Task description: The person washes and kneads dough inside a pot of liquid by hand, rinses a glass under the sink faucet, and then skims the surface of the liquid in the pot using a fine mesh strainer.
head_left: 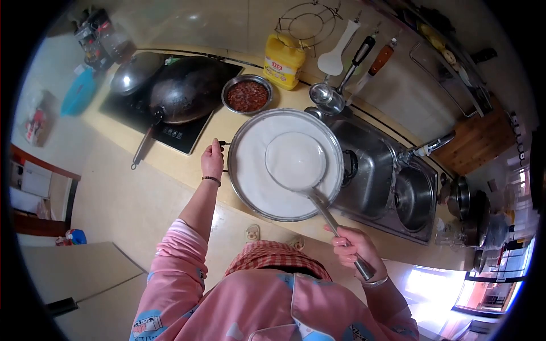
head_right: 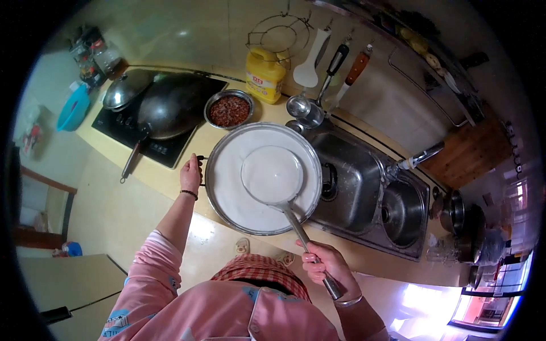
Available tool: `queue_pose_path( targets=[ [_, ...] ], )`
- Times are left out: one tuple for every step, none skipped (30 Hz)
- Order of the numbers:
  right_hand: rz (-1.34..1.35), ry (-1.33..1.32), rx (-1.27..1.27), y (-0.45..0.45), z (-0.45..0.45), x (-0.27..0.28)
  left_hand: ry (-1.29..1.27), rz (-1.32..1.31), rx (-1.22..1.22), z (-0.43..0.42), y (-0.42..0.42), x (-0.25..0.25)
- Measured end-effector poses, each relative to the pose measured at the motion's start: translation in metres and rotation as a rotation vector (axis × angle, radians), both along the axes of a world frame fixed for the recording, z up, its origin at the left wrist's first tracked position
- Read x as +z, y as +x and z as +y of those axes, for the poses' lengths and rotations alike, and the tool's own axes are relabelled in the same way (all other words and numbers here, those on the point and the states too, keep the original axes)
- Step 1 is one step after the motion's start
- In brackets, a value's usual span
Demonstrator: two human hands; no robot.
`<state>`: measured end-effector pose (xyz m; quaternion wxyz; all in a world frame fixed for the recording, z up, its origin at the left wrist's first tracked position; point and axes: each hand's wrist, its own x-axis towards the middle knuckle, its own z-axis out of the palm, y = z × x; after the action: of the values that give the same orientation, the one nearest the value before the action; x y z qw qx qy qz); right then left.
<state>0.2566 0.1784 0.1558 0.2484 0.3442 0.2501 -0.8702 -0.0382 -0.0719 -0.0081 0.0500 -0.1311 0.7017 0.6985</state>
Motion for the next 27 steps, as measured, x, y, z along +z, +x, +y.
queue_pose_path(
  targets=[
    [-0.002,0.050,0.000,0.0014,-0.0019,-0.0007,0.000,0.000,0.002,-0.0002,0.0002,-0.0003],
    [-0.004,0.100,-0.002,0.0025,-0.0030,-0.0010,-0.007,0.007,-0.002,-0.0002,0.0005,-0.0001],
    [-0.005,0.099,-0.002,0.0021,-0.0026,0.0002,-0.015,0.014,-0.007,-0.0003,0.0006,0.0002],
    [-0.007,0.088,0.013,0.0007,-0.0023,0.0026,-0.016,0.014,-0.009,-0.0004,0.0005,0.0004],
    [-0.009,0.078,0.027,0.0001,-0.0019,0.0039,-0.017,0.015,-0.007,-0.0003,0.0006,0.0003],
    [-0.008,0.079,0.025,0.0003,-0.0015,0.0043,-0.018,0.014,-0.005,0.0004,0.0006,0.0006],
    [-0.003,0.057,0.015,0.0002,-0.0012,0.0047,-0.016,0.015,-0.005,0.0008,0.0007,0.0016],
    [0.001,0.034,0.008,-0.0002,-0.0009,0.0051,-0.007,0.000,-0.008,0.0004,0.0012,0.0033],
    [0.001,0.034,0.010,-0.0006,-0.0018,0.0048,0.000,-0.016,-0.010,-0.0004,0.0018,0.0042],
    [0.014,0.028,0.009,-0.0007,-0.0037,0.0039,0.000,-0.015,-0.009,-0.0009,0.0018,0.0033],
    [0.027,0.020,0.008,-0.0009,-0.0046,0.0032,-0.010,-0.019,-0.005,-0.0006,0.0011,0.0023],
    [0.029,0.020,0.007,-0.0005,-0.0041,0.0021,-0.020,-0.022,-0.002,-0.0004,0.0003,0.0020],
    [0.036,0.001,0.002,0.0002,-0.0026,0.0008,-0.020,-0.020,-0.004,-0.0003,-0.0003,0.0020],
    [0.042,-0.017,-0.002,0.0009,-0.0016,0.0003,-0.004,-0.019,-0.006,-0.0002,0.0002,0.0030],
    [0.041,-0.017,-0.003,0.0008,-0.0026,0.0010,0.011,-0.019,-0.007,-0.0003,0.0012,0.0037],
    [0.024,0.034,0.010,0.0006,-0.0050,0.0025,0.010,-0.020,-0.009,-0.0008,0.0023,0.0041],
    [0.008,0.085,0.022,-0.0001,-0.0063,0.0037,0.004,-0.028,-0.014,-0.0011,0.0023,0.0047],
    [0.010,0.086,0.019,-0.0011,-0.0049,0.0049,0.000,-0.036,-0.019,-0.0007,0.0013,0.0053],
    [0.013,0.068,0.025,-0.0023,-0.0023,0.0064,0.002,-0.035,-0.022,-0.0002,0.0009,0.0056],
    [0.017,0.050,0.031,-0.0028,-0.0010,0.0074,0.003,-0.032,-0.015,-0.0001,0.0011,0.0052],
    [0.017,0.052,0.031,-0.0028,-0.0023,0.0073,0.004,-0.031,-0.008,-0.0004,0.0012,0.0045],
    [0.021,0.075,0.029,-0.0029,-0.0047,0.0068,0.004,-0.031,-0.006,-0.0005,0.0007,0.0036],
    [0.026,0.098,0.026,-0.0029,-0.0063,0.0063,0.006,-0.032,-0.006,-0.0007,0.0001,0.0023],
    [0.027,0.098,0.025,-0.0031,-0.0053,0.0061,0.008,-0.033,-0.007,-0.0009,-0.0003,0.0016],
    [0.026,0.052,0.037,-0.0036,-0.0031,0.0064,0.008,-0.033,-0.008,-0.0014,-0.0001,0.0015],
    [0.026,0.007,0.048,-0.0039,-0.0017,0.0068,0.003,-0.028,-0.012,-0.0013,0.0005,0.0026],
    [0.027,0.010,0.048,-0.0042,-0.0028,0.0067,-0.001,-0.023,-0.014,-0.0010,0.0005,0.0031]
  ],
)
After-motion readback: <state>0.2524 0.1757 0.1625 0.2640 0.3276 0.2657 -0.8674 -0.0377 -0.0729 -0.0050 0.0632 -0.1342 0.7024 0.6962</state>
